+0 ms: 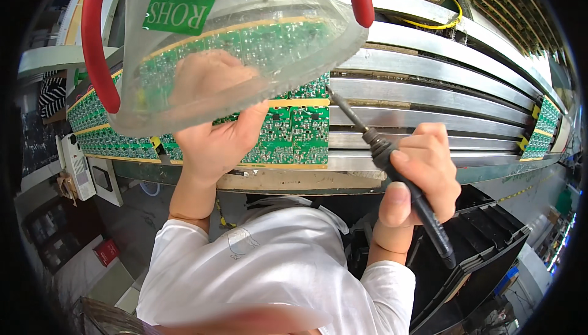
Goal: Solder electronic components onto printed circuit boards at an assembly station.
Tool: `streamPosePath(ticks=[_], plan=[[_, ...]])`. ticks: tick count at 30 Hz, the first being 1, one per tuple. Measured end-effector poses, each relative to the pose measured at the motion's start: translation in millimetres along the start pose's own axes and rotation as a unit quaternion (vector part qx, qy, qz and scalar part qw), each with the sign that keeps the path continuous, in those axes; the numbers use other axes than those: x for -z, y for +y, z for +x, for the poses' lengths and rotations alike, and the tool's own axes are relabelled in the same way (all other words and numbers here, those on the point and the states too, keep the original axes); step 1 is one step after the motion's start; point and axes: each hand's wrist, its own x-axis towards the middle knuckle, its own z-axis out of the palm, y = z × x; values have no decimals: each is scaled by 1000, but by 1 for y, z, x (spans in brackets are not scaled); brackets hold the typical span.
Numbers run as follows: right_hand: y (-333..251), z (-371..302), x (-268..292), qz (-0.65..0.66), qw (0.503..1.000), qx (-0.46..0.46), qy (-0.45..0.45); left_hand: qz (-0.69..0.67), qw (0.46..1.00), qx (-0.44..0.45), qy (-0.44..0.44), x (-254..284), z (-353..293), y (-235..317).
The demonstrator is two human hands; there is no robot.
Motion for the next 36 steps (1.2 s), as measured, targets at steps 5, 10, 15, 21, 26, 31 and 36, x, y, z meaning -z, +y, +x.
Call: streamPosePath(ticks=[5,10,15,21,26,31,36], plan=[[-2,-8,-7,-4,1000,-12,-12,-10,1000,-4,11,-2,-1,-2],[-3,-13,-10,-13,1000,-21,-12,-1,1000,-8,-11,3,0,0],[-1,-11,-6,-5,1000,-3,9,4,999,7,-33,7,-1,2],[13,13,10,15,999,14,24,24,998,23,-48,6,1,4],[16,25,2,29,999,-12,-5,42,999,-2,-29,1,-1,-2],[24,25,-2,47,999,-22,2,32,998,25,-50,8,1,3],[24,23,-8,50,998,-16,17,23,998,58,-29,11,1,4]])
